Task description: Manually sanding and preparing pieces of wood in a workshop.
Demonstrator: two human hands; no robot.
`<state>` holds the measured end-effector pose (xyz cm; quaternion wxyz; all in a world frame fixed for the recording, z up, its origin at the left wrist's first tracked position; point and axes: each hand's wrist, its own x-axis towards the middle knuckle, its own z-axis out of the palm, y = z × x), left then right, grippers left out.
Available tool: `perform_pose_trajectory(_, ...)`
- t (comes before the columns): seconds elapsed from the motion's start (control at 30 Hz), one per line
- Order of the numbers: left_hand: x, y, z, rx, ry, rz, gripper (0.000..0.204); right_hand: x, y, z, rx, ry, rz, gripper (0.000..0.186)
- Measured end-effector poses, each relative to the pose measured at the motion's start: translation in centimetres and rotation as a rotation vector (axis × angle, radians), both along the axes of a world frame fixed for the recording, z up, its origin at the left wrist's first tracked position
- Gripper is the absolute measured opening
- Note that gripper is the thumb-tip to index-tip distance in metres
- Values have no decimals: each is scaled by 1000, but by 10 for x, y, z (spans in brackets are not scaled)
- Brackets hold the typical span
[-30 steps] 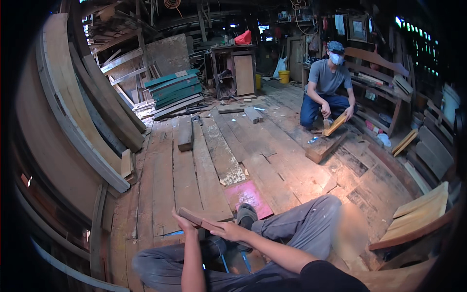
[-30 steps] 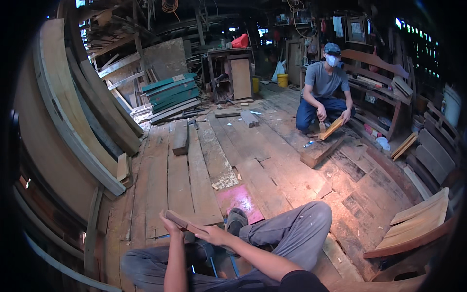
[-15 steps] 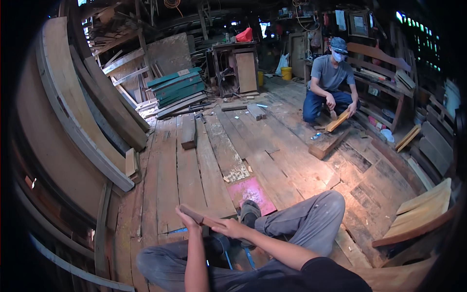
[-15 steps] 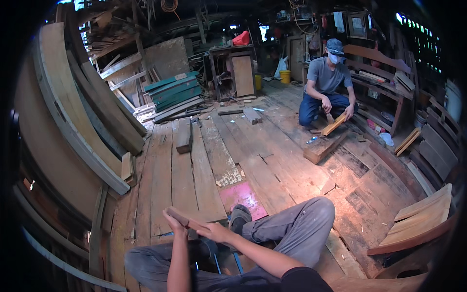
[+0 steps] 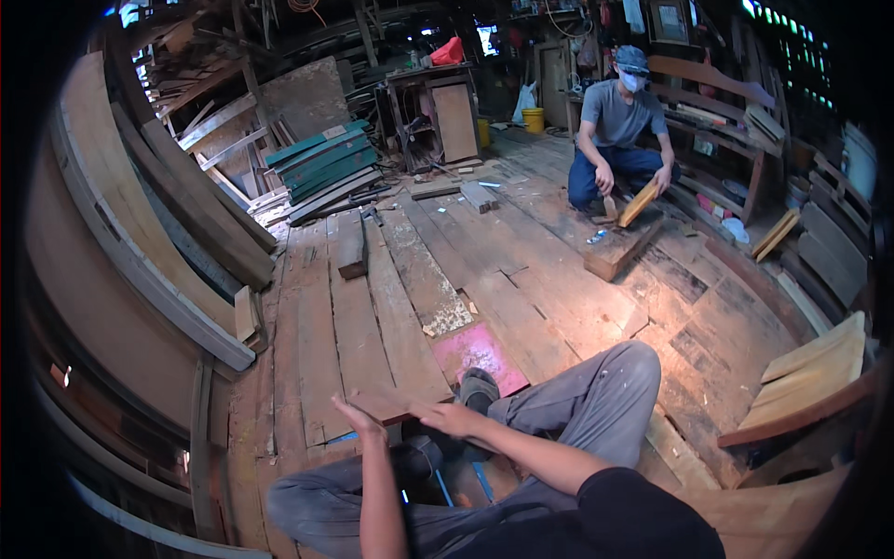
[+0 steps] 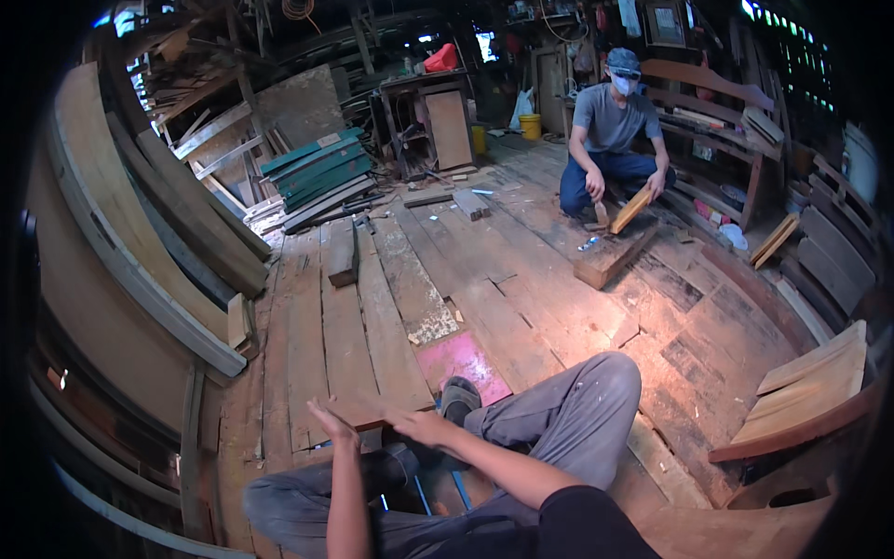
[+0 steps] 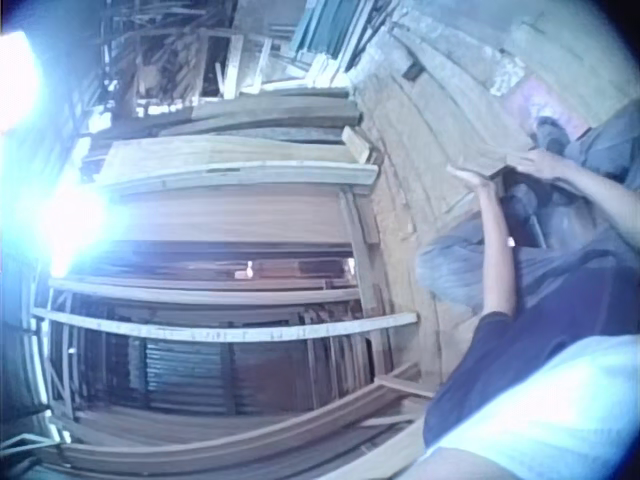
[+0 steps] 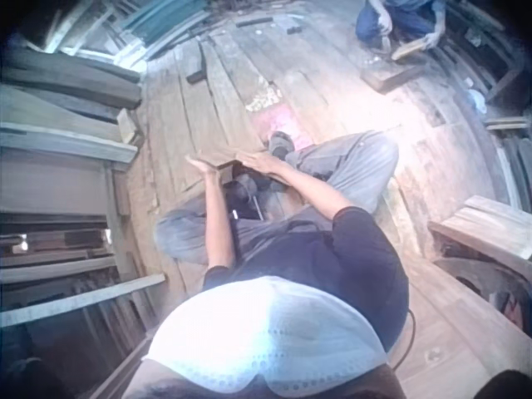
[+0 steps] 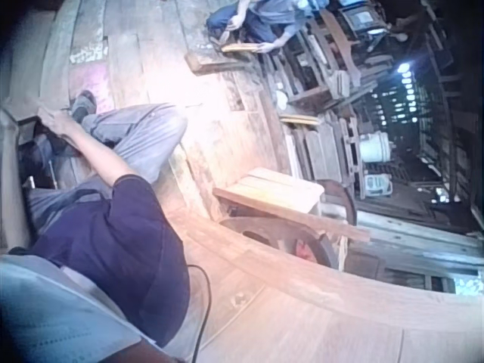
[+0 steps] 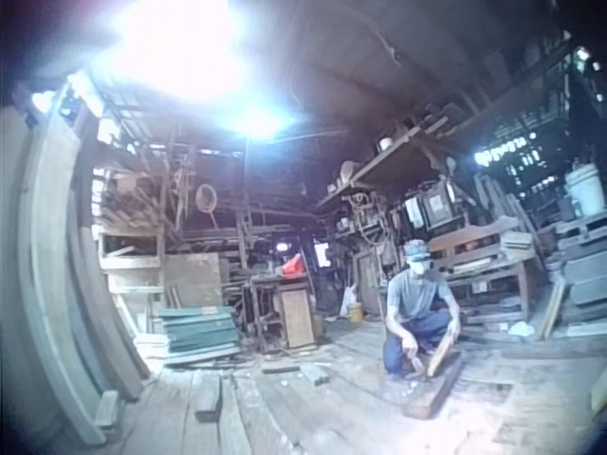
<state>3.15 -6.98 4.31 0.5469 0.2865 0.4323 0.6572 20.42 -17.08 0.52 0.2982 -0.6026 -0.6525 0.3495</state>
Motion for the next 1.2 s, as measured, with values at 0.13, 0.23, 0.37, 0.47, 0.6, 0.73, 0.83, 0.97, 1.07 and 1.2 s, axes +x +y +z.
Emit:
perform_pose_trajectory(0.13, -9, 11, -14, -40, -51, 21, 76, 6, 4, -19, 135, 9, 69, 62)
perform_pose_trajectory(0.23, -16, 8, -10, -76, -75, -4, 78, -34, -13, 63, -68, 90, 168, 58)
perform_pose_trajectory(0.37, -21, 6, -11, -49, -26, -55, 81, -21, -2, 29, -150, 65, 54, 60)
perform_pose_trajectory(0.47, -10, 1, -12, -6, 43, 9, 81, 14, 15, -47, -112, -130, -70, 60)
perform_pose_trajectory(0.6, -4, 12, -14, 11, 85, 32, 82, -12, 14, -23, 410, 62, 80, 59)
perform_pose_trajectory(0.73, -29, 10, -16, -105, -99, -118, 82, -36, -9, 58, -143, 236, 139, 62)
perform_pose_trajectory(0.83, -6, -2, 0, -39, 84, -48, 83, 7, 18, -65, 367, 30, -101, 62)
perform_pose_trajectory(0.97, -4, 22, 2, -47, 81, 28, 81, 7, 34, -94, 780, -171, -114, 58)
perform_pose_trajectory(1.07, -37, 19, -41, -40, 231, 129, 79, -41, -3, 43, -71, 211, 167, 60)
perform_pose_trajectory(1.2, -21, 9, -8, -76, 52, -20, 77, -31, 3, 1, -31, 179, 61, 66)
